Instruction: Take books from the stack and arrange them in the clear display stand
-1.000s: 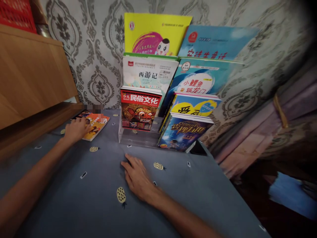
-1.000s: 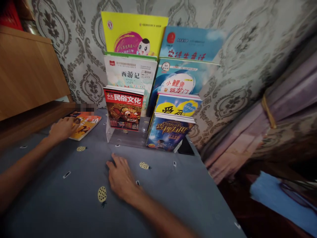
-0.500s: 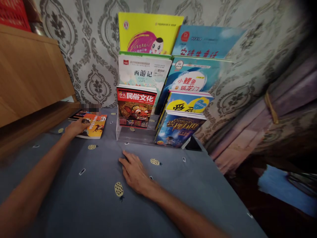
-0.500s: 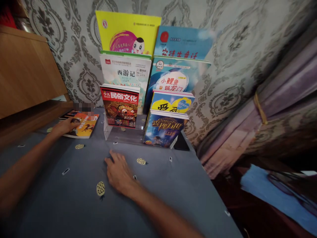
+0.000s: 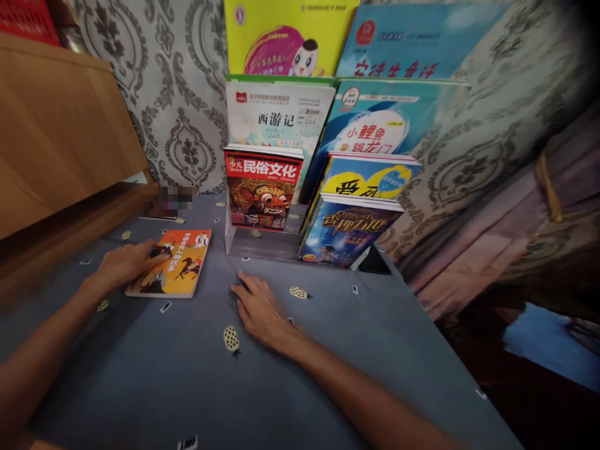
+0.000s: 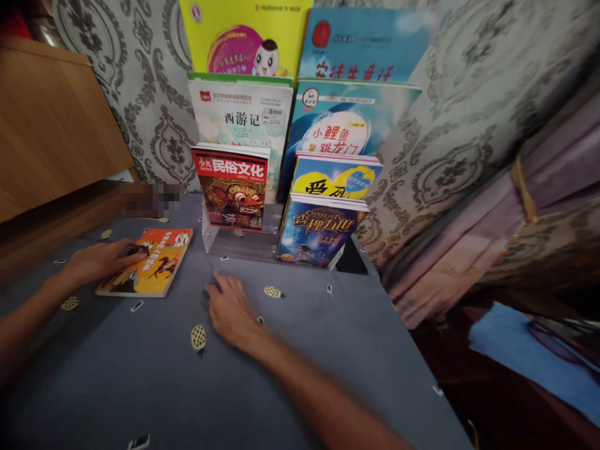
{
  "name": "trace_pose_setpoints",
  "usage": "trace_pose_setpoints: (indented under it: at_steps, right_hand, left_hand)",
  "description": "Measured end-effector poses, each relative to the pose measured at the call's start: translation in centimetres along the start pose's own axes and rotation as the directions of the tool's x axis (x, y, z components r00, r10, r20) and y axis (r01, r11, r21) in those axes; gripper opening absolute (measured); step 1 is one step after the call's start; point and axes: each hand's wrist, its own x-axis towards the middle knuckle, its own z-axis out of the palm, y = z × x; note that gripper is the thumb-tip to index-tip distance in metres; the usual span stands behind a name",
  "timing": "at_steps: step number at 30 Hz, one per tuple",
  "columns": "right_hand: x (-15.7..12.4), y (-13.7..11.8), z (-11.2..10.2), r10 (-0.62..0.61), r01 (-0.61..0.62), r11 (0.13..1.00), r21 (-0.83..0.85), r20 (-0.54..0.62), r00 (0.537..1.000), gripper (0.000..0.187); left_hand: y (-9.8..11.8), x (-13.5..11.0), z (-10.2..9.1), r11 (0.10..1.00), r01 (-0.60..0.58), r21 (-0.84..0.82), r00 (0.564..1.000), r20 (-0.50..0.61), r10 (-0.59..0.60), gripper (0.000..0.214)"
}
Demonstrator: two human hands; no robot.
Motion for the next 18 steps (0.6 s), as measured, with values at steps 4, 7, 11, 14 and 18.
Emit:
trace_pose_setpoints:
  at_steps: [4,7,11,14,18]
  right_hand:
    - [0.0,0.0,0.1,0.001,-0.001,1.000,0.016,0.004,1.000,0.034]
    - [0.0,0.0,0.1,-0.005,0.005,1.000,0.030,0.003,1.000,0.034]
    - [0.0,0.1,0.1,0.010,-0.011,0.998,0.059,0.007,1.000,0.035]
    - [0.0,0.2,0.2,0.030,-0.031,0.996,0.085,0.013,0.999,0.035]
    - [0.1,0.4,0.4,0.088,-0.084,0.985,0.153,-0.015,0.996,0.037]
  left_hand:
    - [2.3,2.2,0.8,0.998,-0.050,0.037,0.992,-0.111,0.054,0.073]
    - [2.8,4.4,2.2,0.981,-0.183,-0.059,0.979,-0.102,0.176,0.074]
    - [2.4,5.0,3.2,0.974,-0.212,-0.084,0.975,-0.086,0.205,0.076]
    - [2.7,3.7,3.3,0.970,-0.222,-0.096,0.974,-0.068,0.217,0.079]
    - [3.8,1.1,3.9,0.949,-0.295,-0.114,0.955,-0.069,0.288,0.080]
